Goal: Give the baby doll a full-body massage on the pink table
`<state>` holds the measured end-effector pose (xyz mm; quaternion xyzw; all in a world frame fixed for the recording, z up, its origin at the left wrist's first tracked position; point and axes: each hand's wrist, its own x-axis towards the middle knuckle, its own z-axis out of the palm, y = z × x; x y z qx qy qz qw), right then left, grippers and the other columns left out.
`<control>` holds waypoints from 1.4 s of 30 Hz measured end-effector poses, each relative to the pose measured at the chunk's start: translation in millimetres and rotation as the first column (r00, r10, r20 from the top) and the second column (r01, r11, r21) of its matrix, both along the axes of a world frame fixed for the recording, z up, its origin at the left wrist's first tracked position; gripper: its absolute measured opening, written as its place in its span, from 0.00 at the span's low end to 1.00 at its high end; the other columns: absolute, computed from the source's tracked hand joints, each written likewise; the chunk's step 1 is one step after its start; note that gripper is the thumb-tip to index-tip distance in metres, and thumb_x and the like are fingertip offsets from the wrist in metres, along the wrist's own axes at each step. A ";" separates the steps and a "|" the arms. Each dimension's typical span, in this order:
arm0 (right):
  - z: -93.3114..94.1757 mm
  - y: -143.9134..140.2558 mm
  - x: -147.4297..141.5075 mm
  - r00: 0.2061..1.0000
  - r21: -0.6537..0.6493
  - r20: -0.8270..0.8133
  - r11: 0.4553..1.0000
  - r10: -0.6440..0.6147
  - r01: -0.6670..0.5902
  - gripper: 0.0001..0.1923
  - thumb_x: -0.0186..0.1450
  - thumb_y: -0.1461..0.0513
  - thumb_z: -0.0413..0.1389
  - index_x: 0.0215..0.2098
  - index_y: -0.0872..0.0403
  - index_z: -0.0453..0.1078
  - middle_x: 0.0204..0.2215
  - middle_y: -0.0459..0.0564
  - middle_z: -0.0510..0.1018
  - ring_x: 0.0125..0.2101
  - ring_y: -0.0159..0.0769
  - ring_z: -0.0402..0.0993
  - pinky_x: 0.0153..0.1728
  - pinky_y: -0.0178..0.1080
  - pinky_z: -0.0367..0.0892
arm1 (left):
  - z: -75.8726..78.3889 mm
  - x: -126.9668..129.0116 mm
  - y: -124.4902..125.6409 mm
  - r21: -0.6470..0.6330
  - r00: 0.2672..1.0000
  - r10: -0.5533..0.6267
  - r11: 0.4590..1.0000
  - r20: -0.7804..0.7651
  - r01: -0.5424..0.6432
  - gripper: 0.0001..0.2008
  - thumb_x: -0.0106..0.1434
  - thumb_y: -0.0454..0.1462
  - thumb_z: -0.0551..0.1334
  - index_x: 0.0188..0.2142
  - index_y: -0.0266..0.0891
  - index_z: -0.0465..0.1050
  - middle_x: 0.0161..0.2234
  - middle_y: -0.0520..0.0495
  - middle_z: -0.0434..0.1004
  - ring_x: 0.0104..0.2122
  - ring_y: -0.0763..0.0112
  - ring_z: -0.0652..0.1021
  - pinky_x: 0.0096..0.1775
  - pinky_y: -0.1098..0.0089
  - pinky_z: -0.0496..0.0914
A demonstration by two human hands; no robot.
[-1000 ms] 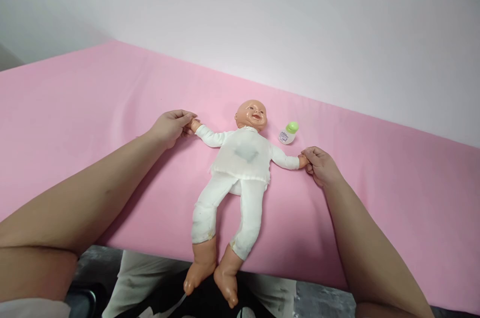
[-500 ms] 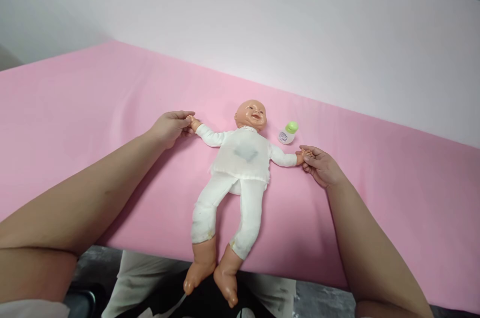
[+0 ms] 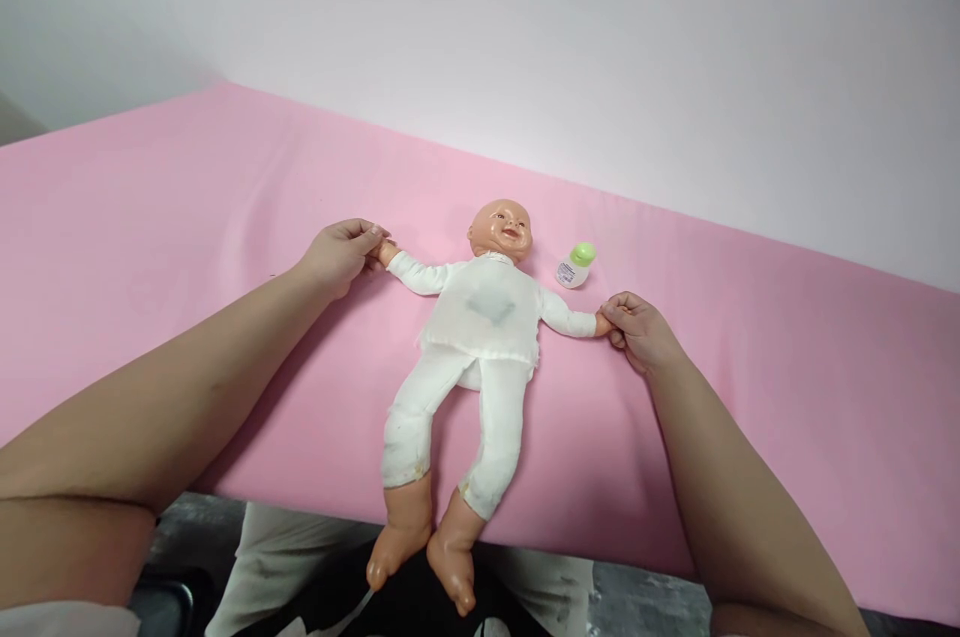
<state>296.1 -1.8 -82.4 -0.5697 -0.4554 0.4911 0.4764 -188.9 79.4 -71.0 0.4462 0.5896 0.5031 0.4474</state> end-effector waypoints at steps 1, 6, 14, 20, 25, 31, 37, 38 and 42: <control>-0.3 0.3 -0.4 1.000 0.005 0.001 1.000 -0.009 0.009 0.26 0.53 0.45 0.78 0.31 0.51 0.73 0.21 0.43 0.76 0.15 0.24 0.60 0.14 0.30 0.52 | 0.4 0.6 -0.3 -0.001 1.000 0.008 1.000 -0.006 -0.008 0.05 0.66 0.38 0.67 0.34 0.39 0.79 0.31 0.44 0.82 0.20 0.73 0.73 0.21 0.71 0.68; -4.1 3.5 0.5 0.998 -0.004 0.010 0.998 -0.063 0.063 0.26 0.56 0.41 0.74 0.34 0.53 0.77 0.23 0.44 0.78 0.15 0.24 0.60 0.14 0.30 0.53 | 0.8 1.2 -0.3 -0.029 1.000 0.023 0.999 -0.012 -0.023 0.05 0.65 0.35 0.66 0.39 0.37 0.81 0.30 0.44 0.81 0.21 0.72 0.73 0.22 0.72 0.69; -1.0 2.0 8.0 0.995 -0.042 -0.097 0.999 0.013 -0.017 0.29 0.52 0.50 0.79 0.47 0.52 0.80 0.38 0.50 0.86 0.21 0.26 0.71 0.21 0.32 0.68 | -6.7 -4.1 4.4 -0.029 0.995 -0.027 0.999 0.099 0.030 0.13 0.63 0.30 0.65 0.48 0.34 0.80 0.35 0.41 0.83 0.22 0.72 0.75 0.25 0.71 0.70; 1.4 0.9 7.5 0.995 -0.035 -0.082 0.998 0.049 -0.052 0.29 0.48 0.54 0.81 0.44 0.52 0.78 0.34 0.47 0.85 0.20 0.26 0.71 0.20 0.32 0.67 | -6.1 -4.9 4.2 -0.018 0.990 -0.049 0.998 0.133 0.052 0.12 0.61 0.30 0.68 0.45 0.35 0.80 0.32 0.44 0.81 0.22 0.73 0.75 0.25 0.72 0.70; 0.3 2.5 2.3 1.000 -0.045 -0.007 0.999 0.010 -0.010 0.26 0.49 0.51 0.80 0.34 0.51 0.72 0.19 0.40 0.73 0.16 0.26 0.65 0.16 0.30 0.59 | -5.3 -4.6 3.6 0.007 0.995 -0.049 0.999 0.081 0.049 0.06 0.60 0.33 0.70 0.37 0.37 0.78 0.27 0.47 0.78 0.20 0.72 0.74 0.23 0.71 0.69; -1.2 2.5 -0.7 0.999 -0.021 0.006 0.999 -0.037 0.037 0.27 0.52 0.45 0.78 0.31 0.51 0.70 0.18 0.40 0.71 0.15 0.24 0.58 0.14 0.30 0.50 | -2.2 -1.4 2.5 -0.013 1.000 -0.006 1.000 -0.011 0.006 0.03 0.65 0.35 0.66 0.33 0.39 0.76 0.23 0.48 0.75 0.18 0.71 0.72 0.21 0.70 0.67; -3.9 4.8 -3.6 0.992 0.026 -0.025 0.992 -0.126 0.127 0.28 0.56 0.39 0.74 0.32 0.51 0.72 0.22 0.43 0.75 0.15 0.22 0.55 0.13 0.30 0.48 | -4.8 -1.7 4.7 -0.022 1.000 -0.003 1.000 0.012 0.003 0.04 0.64 0.33 0.64 0.37 0.38 0.78 0.26 0.46 0.78 0.19 0.71 0.73 0.22 0.70 0.68; -4.2 5.3 -3.7 0.990 0.020 -0.032 0.990 -0.138 0.139 0.27 0.56 0.40 0.74 0.34 0.51 0.74 0.23 0.43 0.75 0.15 0.22 0.55 0.14 0.30 0.49 | -5.0 -1.9 4.8 -0.022 1.000 -0.004 1.000 0.021 0.005 0.05 0.63 0.32 0.63 0.38 0.38 0.79 0.27 0.46 0.78 0.20 0.71 0.73 0.22 0.70 0.68; -4.4 5.4 -0.6 0.988 -0.006 -0.063 0.990 -0.143 0.143 0.26 0.54 0.46 0.77 0.41 0.51 0.78 0.29 0.45 0.82 0.17 0.23 0.61 0.15 0.30 0.57 | -4.8 -2.2 3.8 -0.034 0.998 -0.024 0.999 0.066 0.026 0.11 0.61 0.29 0.63 0.43 0.37 0.79 0.32 0.44 0.82 0.21 0.72 0.74 0.24 0.70 0.68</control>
